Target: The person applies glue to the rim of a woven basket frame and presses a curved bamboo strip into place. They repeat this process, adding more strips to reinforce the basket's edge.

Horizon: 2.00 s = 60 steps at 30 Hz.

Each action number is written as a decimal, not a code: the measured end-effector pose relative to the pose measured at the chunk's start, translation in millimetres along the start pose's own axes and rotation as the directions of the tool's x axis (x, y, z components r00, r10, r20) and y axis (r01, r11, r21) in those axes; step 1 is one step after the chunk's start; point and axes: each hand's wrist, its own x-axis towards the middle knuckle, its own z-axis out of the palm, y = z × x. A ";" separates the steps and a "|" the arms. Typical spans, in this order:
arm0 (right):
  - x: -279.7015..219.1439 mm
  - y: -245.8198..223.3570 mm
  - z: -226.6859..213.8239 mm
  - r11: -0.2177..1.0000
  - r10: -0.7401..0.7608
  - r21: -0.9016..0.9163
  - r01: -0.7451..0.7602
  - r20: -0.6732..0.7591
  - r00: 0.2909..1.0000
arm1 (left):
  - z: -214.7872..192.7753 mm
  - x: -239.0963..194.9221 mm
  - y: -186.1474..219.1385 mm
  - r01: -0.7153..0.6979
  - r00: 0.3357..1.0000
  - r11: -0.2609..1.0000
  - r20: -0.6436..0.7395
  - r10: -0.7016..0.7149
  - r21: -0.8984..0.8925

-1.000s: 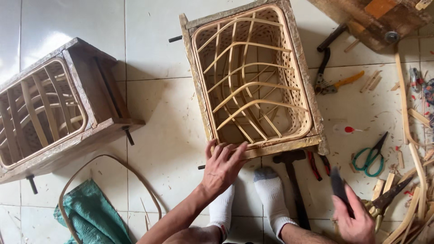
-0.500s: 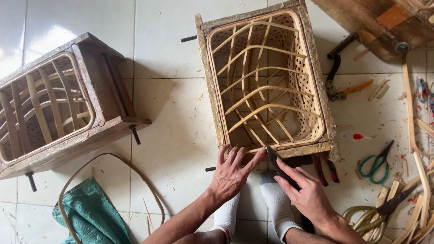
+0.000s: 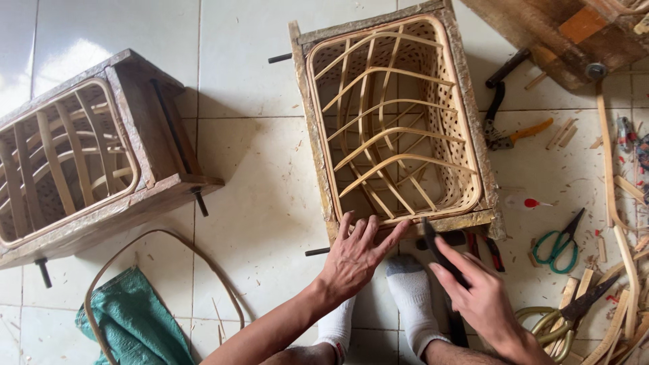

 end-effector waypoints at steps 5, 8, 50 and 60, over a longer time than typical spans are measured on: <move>-58.1 90.1 -21.6 0.982 0.180 0.004 -0.191 -0.346 0.921 | -5.7 11.1 1.7 0.012 0.987 1.000 0.161 -0.015 0.021; -91.4 166.6 -32.0 0.920 0.327 -0.066 -0.387 -0.416 0.848 | -12.2 16.7 2.1 0.021 0.993 1.000 0.113 -0.021 0.002; 64.8 -17.0 -68.7 0.677 -0.317 -0.613 0.408 0.257 0.913 | 27.5 39.3 57.9 0.374 0.583 -0.541 0.645 -0.495 -0.753; 71.9 -32.0 -65.2 0.583 -0.362 -0.646 0.493 0.338 0.869 | 13.9 41.0 59.2 0.425 0.610 -0.488 0.640 -0.467 -0.762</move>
